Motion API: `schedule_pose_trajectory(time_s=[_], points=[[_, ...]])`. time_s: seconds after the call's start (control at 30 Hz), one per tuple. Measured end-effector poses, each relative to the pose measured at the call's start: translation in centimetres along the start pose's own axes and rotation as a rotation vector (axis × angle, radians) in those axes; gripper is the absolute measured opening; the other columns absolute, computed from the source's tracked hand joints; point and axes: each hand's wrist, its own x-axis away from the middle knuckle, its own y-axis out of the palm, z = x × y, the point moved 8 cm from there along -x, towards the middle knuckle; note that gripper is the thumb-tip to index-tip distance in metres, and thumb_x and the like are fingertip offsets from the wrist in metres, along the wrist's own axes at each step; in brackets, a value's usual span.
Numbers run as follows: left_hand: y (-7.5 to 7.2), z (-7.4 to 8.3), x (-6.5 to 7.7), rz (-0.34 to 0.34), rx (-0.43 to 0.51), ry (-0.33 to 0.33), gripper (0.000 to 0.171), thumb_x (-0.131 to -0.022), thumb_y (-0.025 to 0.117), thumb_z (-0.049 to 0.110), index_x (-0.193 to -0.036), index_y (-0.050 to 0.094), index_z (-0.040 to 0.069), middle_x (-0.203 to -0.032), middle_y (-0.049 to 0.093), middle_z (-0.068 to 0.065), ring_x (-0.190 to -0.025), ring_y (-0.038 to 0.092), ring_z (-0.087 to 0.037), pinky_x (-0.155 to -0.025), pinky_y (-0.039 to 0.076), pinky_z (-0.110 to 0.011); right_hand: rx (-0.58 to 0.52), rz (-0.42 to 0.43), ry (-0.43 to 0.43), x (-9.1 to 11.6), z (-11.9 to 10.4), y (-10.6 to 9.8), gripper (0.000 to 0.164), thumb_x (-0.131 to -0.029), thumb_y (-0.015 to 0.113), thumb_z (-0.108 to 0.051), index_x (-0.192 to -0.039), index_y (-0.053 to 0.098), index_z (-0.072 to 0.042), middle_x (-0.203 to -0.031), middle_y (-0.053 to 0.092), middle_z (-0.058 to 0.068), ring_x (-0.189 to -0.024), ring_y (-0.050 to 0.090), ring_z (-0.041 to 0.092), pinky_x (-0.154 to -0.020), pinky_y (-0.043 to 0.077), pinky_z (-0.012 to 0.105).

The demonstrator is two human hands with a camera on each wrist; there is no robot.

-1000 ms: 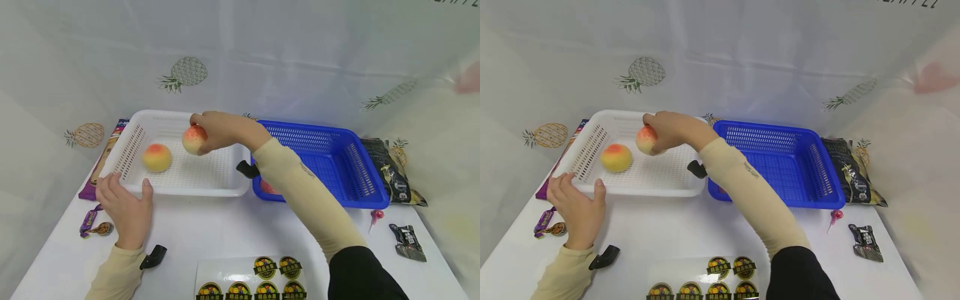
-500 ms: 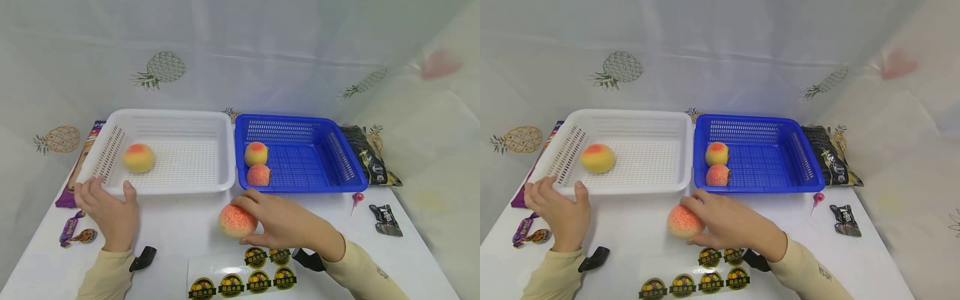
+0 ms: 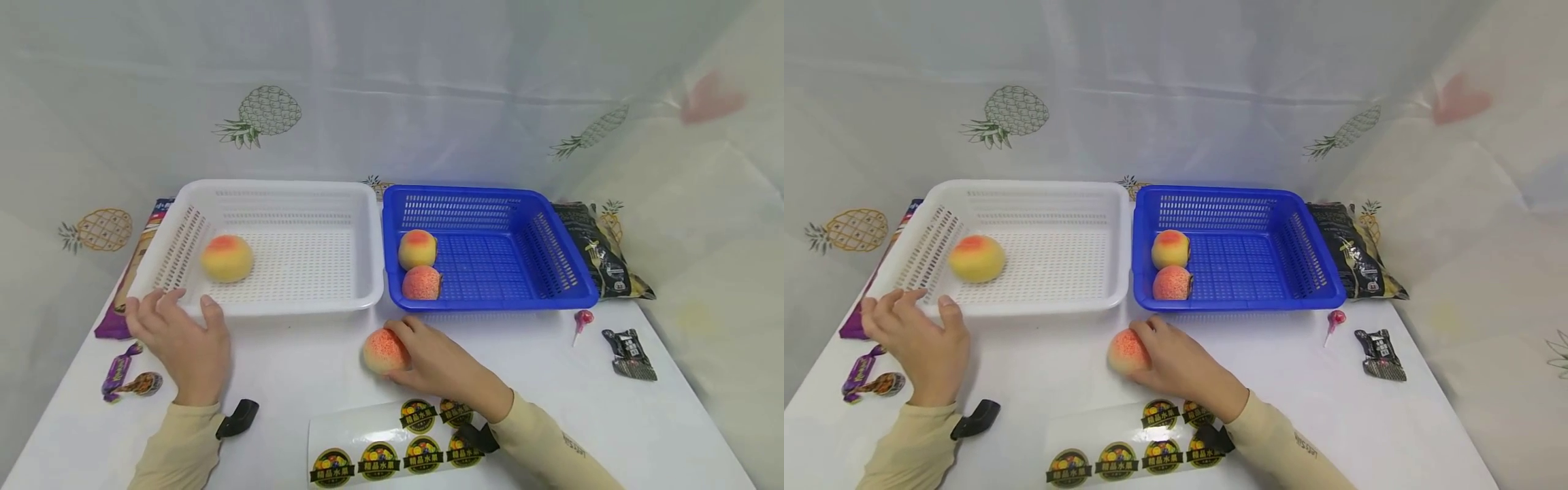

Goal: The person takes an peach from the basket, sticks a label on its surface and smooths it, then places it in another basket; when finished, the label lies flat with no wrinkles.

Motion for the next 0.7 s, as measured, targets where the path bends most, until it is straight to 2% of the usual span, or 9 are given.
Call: schedule_pose_trajectory(time_s=[0.27,0.43,0.57,0.63,0.7], points=[[0.1,0.1,-0.1,-0.046,-0.024,-0.023,0.041,-0.085,0.046,0.029,-0.113,0.043,-0.002,-0.125,0.034,-0.018,-0.133,0.005,-0.023,-0.107,-0.001,-0.038,0.034,-0.024,0.018,-0.3,0.1,0.7,0.067,-0.072,0.064,-0.052,-0.125,0.041,-0.018,-0.104,0.047,-0.002,-0.085,0.051,0.009,-0.072,0.048,0.027],[-0.3,0.6,-0.5,-0.066,0.022,-0.017,0.046,-0.085,0.048,0.028,-0.119,0.035,0.0,-0.127,0.029,-0.019,-0.131,0.005,-0.023,-0.107,-0.001,-0.036,0.045,-0.035,-0.002,-0.4,0.0,1.1,0.07,-0.076,0.061,-0.052,-0.129,0.037,-0.014,-0.109,0.046,0.001,-0.093,0.051,0.012,-0.077,0.047,0.028],[-1.7,1.9,-0.7,-0.055,0.093,0.007,0.046,-0.084,0.051,0.024,-0.118,0.033,-0.001,-0.125,0.027,-0.02,-0.125,0.012,-0.024,-0.104,0.003,-0.034,0.051,-0.047,-0.005,-0.3,0.0,1.2,0.075,-0.076,0.058,-0.055,-0.132,0.033,-0.01,-0.117,0.045,0.004,-0.104,0.05,0.016,-0.085,0.045,0.03],[-2.5,2.8,-0.2,-0.103,0.13,-0.009,0.048,-0.083,0.052,0.021,-0.12,0.03,-0.002,-0.123,0.026,-0.021,-0.119,0.015,-0.027,-0.1,0.007,-0.035,0.051,-0.051,0.003,-0.1,0.1,1.1,0.079,-0.076,0.057,-0.057,-0.133,0.032,-0.01,-0.12,0.044,0.006,-0.108,0.049,0.019,-0.087,0.044,0.031],[-2.9,3.6,1.1,-0.218,0.136,-0.073,0.05,-0.083,0.052,0.019,-0.122,0.03,-0.003,-0.118,0.029,-0.021,-0.112,0.023,-0.029,-0.092,0.016,-0.038,0.05,-0.05,0.018,0.3,0.2,0.8,0.08,-0.075,0.057,-0.059,-0.134,0.031,-0.011,-0.124,0.043,0.006,-0.111,0.048,0.02,-0.087,0.045,0.032]])
